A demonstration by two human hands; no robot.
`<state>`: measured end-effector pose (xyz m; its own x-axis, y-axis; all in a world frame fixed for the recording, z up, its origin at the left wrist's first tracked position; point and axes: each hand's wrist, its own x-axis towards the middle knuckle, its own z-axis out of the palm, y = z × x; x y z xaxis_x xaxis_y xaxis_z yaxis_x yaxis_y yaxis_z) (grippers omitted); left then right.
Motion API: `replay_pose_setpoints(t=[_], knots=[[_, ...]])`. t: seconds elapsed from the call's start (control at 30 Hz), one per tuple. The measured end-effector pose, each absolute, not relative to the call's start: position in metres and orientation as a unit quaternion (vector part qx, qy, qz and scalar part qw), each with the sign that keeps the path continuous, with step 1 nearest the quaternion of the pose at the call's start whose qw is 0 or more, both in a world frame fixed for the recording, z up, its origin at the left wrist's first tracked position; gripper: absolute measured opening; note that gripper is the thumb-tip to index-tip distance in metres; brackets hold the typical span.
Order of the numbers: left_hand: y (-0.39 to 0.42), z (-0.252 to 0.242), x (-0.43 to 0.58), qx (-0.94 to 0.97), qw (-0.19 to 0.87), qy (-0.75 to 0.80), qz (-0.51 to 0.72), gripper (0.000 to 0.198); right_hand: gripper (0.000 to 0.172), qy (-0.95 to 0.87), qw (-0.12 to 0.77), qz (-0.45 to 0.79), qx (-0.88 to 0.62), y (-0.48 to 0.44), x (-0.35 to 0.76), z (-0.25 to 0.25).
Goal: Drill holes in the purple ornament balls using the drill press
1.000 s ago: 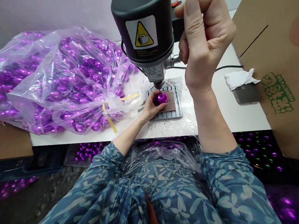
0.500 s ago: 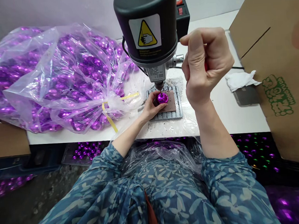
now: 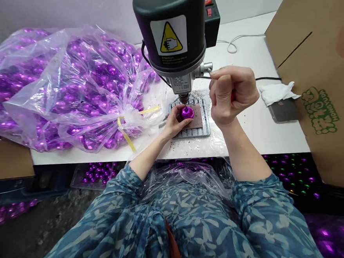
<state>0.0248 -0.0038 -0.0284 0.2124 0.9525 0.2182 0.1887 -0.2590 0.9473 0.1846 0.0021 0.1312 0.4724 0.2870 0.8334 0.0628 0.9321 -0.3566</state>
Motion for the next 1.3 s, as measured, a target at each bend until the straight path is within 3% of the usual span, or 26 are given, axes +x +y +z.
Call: replay_pose_setpoints(t=[0.13,0.5,0.73,0.97,1.13,1.3], knots=[[-0.005,-0.027,0.025,0.65,0.425,0.435,0.455,0.064,0.027,-0.513,0.853,0.025,-0.09,0.022,0.189,0.116],[-0.003,-0.029,0.025,0.644,0.424,0.448,0.453,0.065,0.041,-0.508,0.851,0.019,-0.129,0.029,0.2,0.091],[-0.008,-0.023,0.031,0.629,0.439,0.446,0.462,0.064,0.05,-0.498,0.842,0.086,-0.186,0.029,0.189,0.163],[-0.065,-0.022,0.016,0.708,0.346,0.405,0.464,0.057,0.056,-0.527,0.787,0.207,-0.245,0.037,0.192,0.212],[-0.072,-0.022,-0.006,0.725,0.285,0.413,0.472,0.035,0.052,-0.503,0.801,0.24,-0.219,0.029,0.19,0.213],[0.046,-0.01,-0.027,0.619,0.237,0.587,0.465,0.005,0.056,-0.493,0.813,0.248,-0.185,0.028,0.188,0.213]])
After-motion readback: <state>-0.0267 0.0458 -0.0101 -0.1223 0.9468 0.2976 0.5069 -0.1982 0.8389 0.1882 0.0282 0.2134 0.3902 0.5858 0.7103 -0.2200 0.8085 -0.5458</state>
